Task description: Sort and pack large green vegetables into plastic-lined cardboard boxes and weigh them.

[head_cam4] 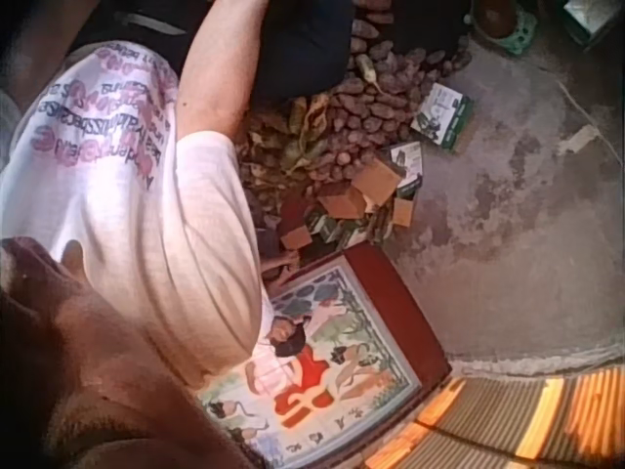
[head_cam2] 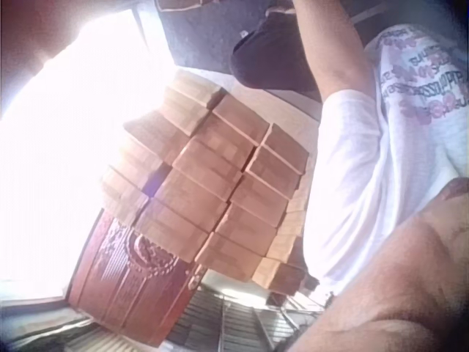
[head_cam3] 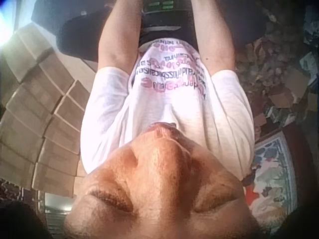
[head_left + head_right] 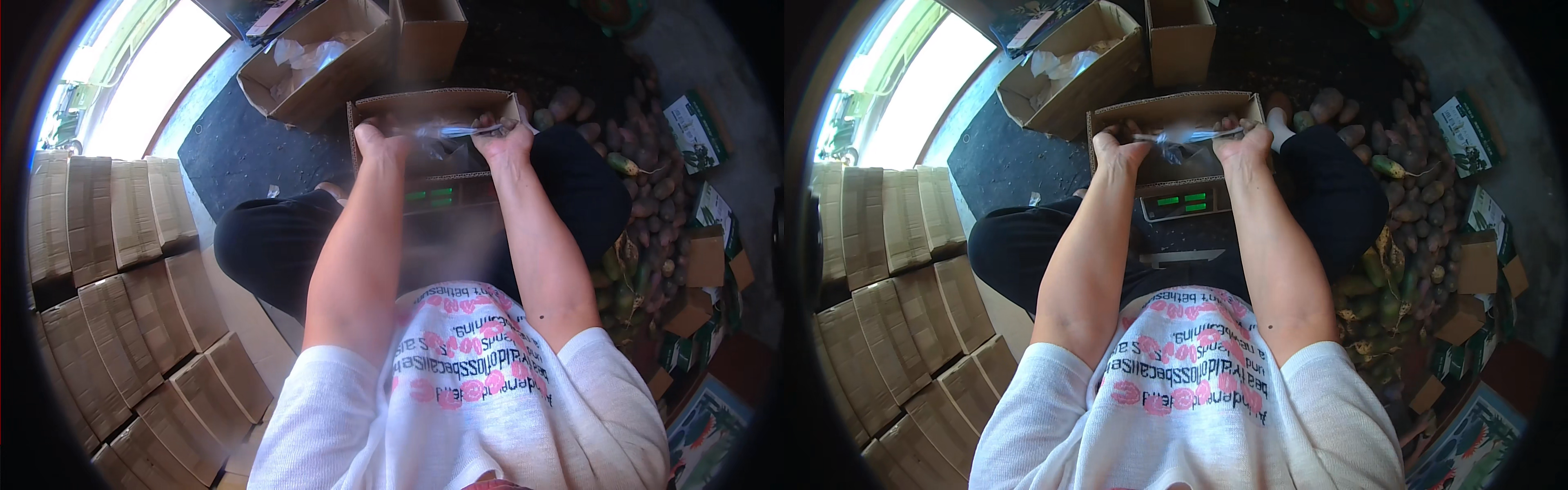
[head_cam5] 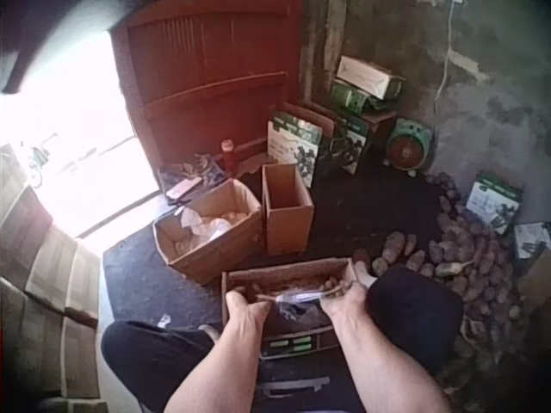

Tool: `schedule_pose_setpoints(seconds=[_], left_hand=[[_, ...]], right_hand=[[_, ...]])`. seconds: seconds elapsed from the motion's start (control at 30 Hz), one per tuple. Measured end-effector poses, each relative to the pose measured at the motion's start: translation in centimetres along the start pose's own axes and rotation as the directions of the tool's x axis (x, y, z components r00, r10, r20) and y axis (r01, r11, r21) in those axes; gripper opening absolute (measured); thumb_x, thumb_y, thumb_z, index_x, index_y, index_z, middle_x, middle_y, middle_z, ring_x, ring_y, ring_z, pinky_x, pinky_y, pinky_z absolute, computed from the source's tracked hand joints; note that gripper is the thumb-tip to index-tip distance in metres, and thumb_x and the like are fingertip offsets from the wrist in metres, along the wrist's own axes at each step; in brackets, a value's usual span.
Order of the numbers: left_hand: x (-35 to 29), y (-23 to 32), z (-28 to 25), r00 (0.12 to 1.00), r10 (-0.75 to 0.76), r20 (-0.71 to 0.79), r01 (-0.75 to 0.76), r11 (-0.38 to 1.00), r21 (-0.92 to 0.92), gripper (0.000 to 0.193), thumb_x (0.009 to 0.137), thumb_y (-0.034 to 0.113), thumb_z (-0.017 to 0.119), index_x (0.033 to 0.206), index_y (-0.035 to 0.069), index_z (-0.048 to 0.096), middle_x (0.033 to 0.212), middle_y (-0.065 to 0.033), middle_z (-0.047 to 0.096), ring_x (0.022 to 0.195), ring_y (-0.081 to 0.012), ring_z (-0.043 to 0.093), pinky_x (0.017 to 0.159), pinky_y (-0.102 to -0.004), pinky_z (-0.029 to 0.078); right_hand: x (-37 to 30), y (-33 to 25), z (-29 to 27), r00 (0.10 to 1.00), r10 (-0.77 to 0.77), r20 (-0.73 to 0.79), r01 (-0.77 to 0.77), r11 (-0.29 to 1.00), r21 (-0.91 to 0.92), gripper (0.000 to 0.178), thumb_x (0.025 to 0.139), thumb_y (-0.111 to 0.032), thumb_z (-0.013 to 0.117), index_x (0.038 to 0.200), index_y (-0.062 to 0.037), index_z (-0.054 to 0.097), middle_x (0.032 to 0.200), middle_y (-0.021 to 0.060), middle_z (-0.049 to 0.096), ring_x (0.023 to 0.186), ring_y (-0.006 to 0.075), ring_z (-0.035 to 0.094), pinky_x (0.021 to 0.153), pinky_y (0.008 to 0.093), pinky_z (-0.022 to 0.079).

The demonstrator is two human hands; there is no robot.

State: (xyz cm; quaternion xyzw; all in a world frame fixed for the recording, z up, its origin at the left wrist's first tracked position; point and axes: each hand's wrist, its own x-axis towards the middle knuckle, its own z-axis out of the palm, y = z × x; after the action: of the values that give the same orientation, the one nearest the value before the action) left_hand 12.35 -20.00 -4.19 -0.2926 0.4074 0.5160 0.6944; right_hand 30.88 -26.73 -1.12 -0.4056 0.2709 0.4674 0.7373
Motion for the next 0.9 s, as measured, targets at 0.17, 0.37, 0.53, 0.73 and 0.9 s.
schedule_pose_setpoints(seconds=[0.17,0.37,0.53,0.73,0.9], left_hand=[[-1.0,-1.6,-0.3,0.994,0.112,-0.004,-0.112,0.983,-0.143,0.029,0.096,0.011,0.036,0.111,0.001,0.058,0.109,-0.0148,0.061,0.102,-0.0302,0.059,0.099,-0.0535,0.046],[-3.3,-2.2,-0.8,0.992,0.001,0.122,-0.008,0.999,0.054,0.029,0.101,-0.004,0.038,0.117,0.008,0.059,0.106,-0.0105,0.068,0.098,-0.0239,0.069,0.08,-0.0383,0.061],[-5.4,-2.0,-1.3,0.974,-0.096,0.204,0.039,0.964,0.264,0.021,0.101,0.007,0.053,0.12,0.007,0.058,0.106,-0.0117,0.069,0.099,-0.0238,0.069,0.088,-0.0389,0.062],[-6.2,-1.4,-0.3,0.908,-0.261,0.329,-0.086,0.651,0.754,0.028,0.1,0.028,0.059,0.116,0.005,0.061,0.109,-0.0095,0.069,0.1,-0.021,0.067,0.084,-0.039,0.057],[-2.9,1.0,0.4,0.781,-0.492,0.384,-0.225,0.352,0.909,0.021,0.099,0.014,0.061,0.117,0.003,0.061,0.109,-0.009,0.068,0.098,-0.0199,0.065,0.089,-0.0417,0.054]], right_hand=[[1.3,0.8,-0.2,0.996,-0.081,-0.028,0.081,0.997,0.015,0.023,0.085,-0.002,0.036,0.096,-0.0067,0.056,0.093,0.0131,0.058,0.079,0.0237,0.056,0.071,0.0418,0.045],[0.9,-1.5,-2.7,0.911,0.3,0.284,-0.27,0.953,-0.14,0.033,0.082,0.009,0.039,0.098,-0.0081,0.062,0.097,0.011,0.069,0.07,0.0209,0.061,0.062,0.0359,0.042],[-1.7,-2.2,-1.8,0.831,0.337,0.443,-0.054,0.841,-0.538,0.036,0.085,0.008,0.047,0.112,-0.0073,0.065,0.111,0.0116,0.07,0.072,0.0183,0.064,0.059,0.032,0.048],[-3.2,-0.7,-0.3,0.747,0.387,0.541,0.413,0.368,-0.833,0.054,0.082,0.008,0.064,0.134,-0.0047,0.057,0.117,0.0085,0.067,0.073,0.0172,0.069,0.056,0.0253,0.052],[-1.2,-0.3,0.7,0.753,0.389,0.53,0.514,0.155,-0.844,0.024,0.083,-0.005,0.074,0.106,0.0,0.069,0.095,0.0058,0.069,0.083,0.0144,0.066,0.064,0.0312,0.059]])
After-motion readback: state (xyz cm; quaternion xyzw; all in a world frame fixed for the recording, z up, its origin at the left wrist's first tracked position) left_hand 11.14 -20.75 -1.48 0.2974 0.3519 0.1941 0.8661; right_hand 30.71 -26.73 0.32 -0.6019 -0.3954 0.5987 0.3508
